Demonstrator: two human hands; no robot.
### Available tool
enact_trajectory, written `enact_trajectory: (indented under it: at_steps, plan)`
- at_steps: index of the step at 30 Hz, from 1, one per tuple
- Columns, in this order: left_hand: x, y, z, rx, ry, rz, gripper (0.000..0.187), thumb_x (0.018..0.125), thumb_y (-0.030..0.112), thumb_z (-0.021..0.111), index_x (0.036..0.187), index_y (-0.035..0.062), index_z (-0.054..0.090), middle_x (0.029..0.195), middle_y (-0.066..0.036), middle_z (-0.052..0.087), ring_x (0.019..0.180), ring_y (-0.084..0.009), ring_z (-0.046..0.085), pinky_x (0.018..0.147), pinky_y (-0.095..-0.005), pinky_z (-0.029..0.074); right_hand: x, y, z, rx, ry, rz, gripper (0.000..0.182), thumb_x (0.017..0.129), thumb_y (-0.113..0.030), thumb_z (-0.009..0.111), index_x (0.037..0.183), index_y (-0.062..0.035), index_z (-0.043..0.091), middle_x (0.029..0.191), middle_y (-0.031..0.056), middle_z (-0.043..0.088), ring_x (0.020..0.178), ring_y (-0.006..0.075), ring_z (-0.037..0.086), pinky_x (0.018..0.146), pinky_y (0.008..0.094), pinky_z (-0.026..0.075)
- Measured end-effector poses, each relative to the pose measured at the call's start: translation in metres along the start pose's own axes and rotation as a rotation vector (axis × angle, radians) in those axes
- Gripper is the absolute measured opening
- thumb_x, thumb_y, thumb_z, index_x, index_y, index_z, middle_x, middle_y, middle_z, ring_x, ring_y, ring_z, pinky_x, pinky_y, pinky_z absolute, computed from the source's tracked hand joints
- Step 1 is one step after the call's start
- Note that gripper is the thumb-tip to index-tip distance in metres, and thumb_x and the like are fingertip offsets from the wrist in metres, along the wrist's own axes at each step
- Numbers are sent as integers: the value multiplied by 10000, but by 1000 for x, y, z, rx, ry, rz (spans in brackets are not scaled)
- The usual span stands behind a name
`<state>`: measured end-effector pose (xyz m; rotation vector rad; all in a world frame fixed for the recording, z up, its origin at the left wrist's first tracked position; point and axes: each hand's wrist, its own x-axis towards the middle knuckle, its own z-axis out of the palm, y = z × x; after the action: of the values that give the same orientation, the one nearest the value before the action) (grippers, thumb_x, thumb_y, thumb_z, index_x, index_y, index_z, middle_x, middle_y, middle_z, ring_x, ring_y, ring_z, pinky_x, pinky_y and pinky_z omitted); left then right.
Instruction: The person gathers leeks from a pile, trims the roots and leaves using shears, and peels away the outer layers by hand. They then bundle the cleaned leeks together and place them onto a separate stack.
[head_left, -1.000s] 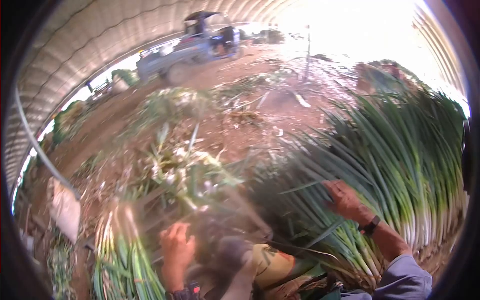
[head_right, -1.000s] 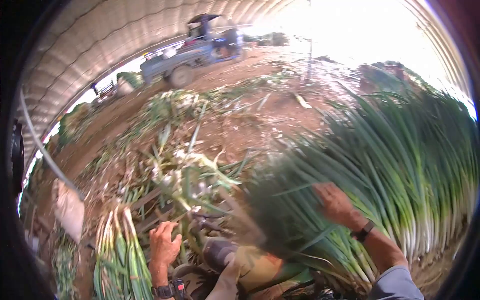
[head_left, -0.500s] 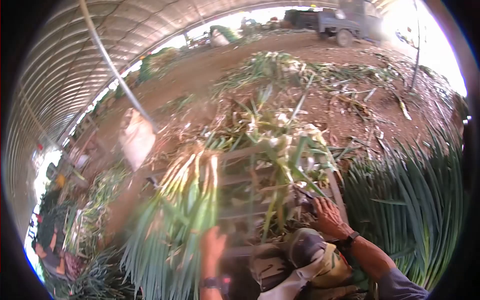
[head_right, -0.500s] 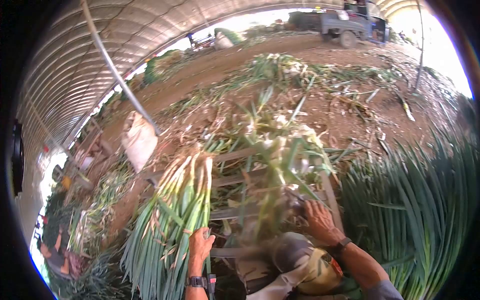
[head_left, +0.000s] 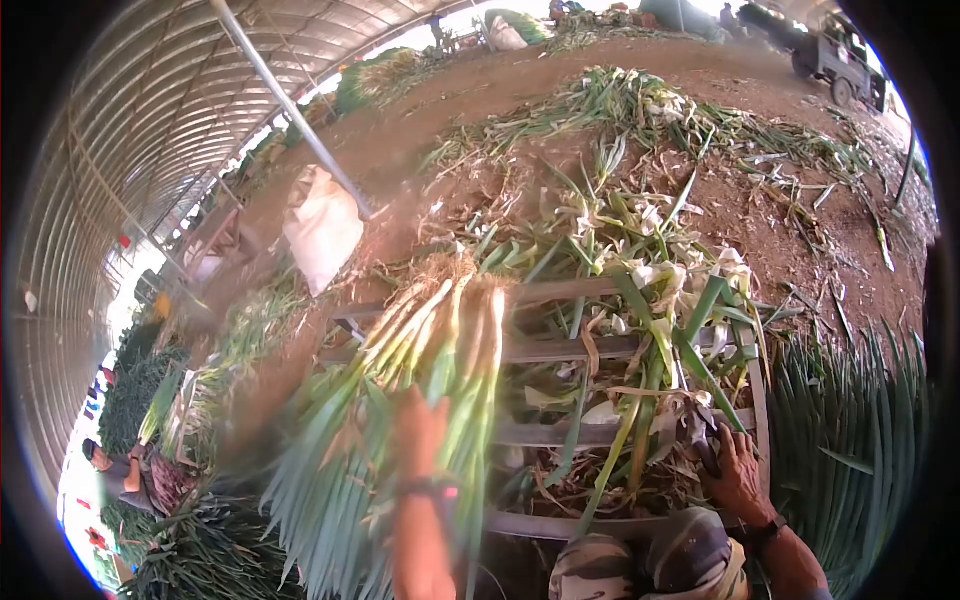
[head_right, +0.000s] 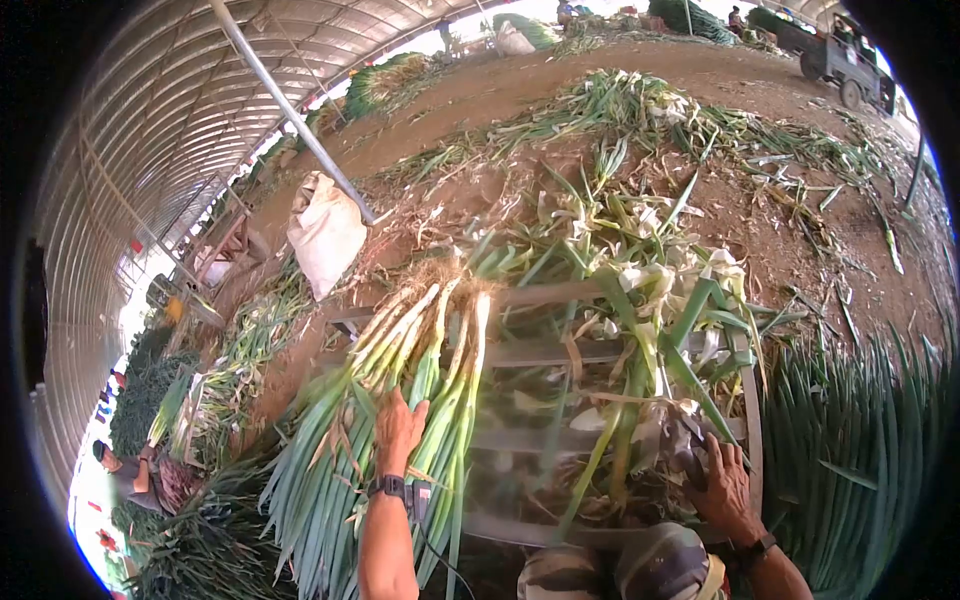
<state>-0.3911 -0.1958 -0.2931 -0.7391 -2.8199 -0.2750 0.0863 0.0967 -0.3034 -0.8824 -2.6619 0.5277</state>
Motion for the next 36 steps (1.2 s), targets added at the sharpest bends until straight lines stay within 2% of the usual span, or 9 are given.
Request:
enact_trajectory:
  at_steps: [5, 12, 18, 20, 22, 25, 28, 32, 36]
  plan:
    - [27, 3, 35, 98, -177, -144, 910, 904, 563, 619, 1481, -89, 356, 1434, -295, 496, 1348, -445, 414, 1101, -539, 373, 7, -3, -2, 58, -132, 102, 911, 733, -201, 804, 1467, 56, 331, 1205, 256, 496, 1145, 455, 482, 983, 525, 438]
    - [41, 23, 17, 92, -291, -169, 906, 890, 560, 643, 1455, -99, 383, 1384, -337, 519, 1333, -466, 446, 1119, -514, 374, 10, -3, -1, 100, -152, 156, 902, 734, -183, 791, 1465, 67, 324, 1242, 271, 481, 1176, 462, 463, 1014, 521, 425]
    - [10, 91, -25, -76, -755, -162, 973, 892, 675, 590, 1533, -9, 331, 1581, -326, 275, 1478, -464, 270, 1209, -591, 220, 6, -2, -4, 112, -126, 134, 891, 741, -174, 791, 1461, 77, 330, 1238, 267, 484, 1173, 456, 473, 1015, 514, 427]
    - [-8, 126, -39, -116, -810, -112, 920, 903, 664, 589, 1517, 14, 371, 1592, -312, 268, 1469, -464, 292, 1186, -603, 264, 6, -3, -8, 141, -133, 105, 889, 745, -177, 795, 1461, 77, 333, 1236, 265, 487, 1167, 453, 480, 1009, 508, 434]
    - [-25, 139, -11, -215, -819, -9, 855, 897, 658, 605, 1434, 4, 486, 1542, -310, 359, 1390, -470, 416, 1159, -589, 324, 6, -3, -8, 126, -129, 100, 885, 756, -187, 798, 1462, 77, 333, 1237, 262, 491, 1157, 447, 491, 988, 498, 450]
    - [-48, 159, 2, -82, -351, 155, 679, 890, 561, 678, 1286, 12, 624, 1324, -239, 572, 1160, -356, 598, 1043, -538, 451, 7, -1, -6, 136, -127, 100, 884, 761, -193, 801, 1461, 77, 334, 1229, 260, 494, 1154, 446, 493, 979, 498, 455]
    - [-11, 123, -17, -518, -490, -46, 709, 880, 528, 709, 1339, 4, 579, 1422, -253, 517, 1268, -399, 541, 1111, -552, 393, 6, 3, -6, 146, -144, 126, 881, 764, -207, 803, 1457, 76, 337, 1219, 259, 495, 1153, 444, 493, 976, 498, 456]
    - [29, 40, -3, 22, -252, -169, 892, 859, 502, 741, 1482, -28, 383, 1584, -268, 326, 1478, -430, 289, 1207, -546, 249, 9, -2, -6, 139, -170, 153, 861, 776, -224, 795, 1448, 70, 344, 1210, 257, 496, 1148, 444, 495, 967, 498, 457]
    - [29, 10, 11, 154, -308, -152, 979, 864, 445, 734, 1554, -41, 236, 1535, -323, 372, 1436, -460, 350, 1203, -570, 221, 14, -6, -11, 158, -196, 191, 841, 793, -248, 781, 1451, 46, 348, 1208, 262, 497, 1145, 449, 497, 957, 505, 458]
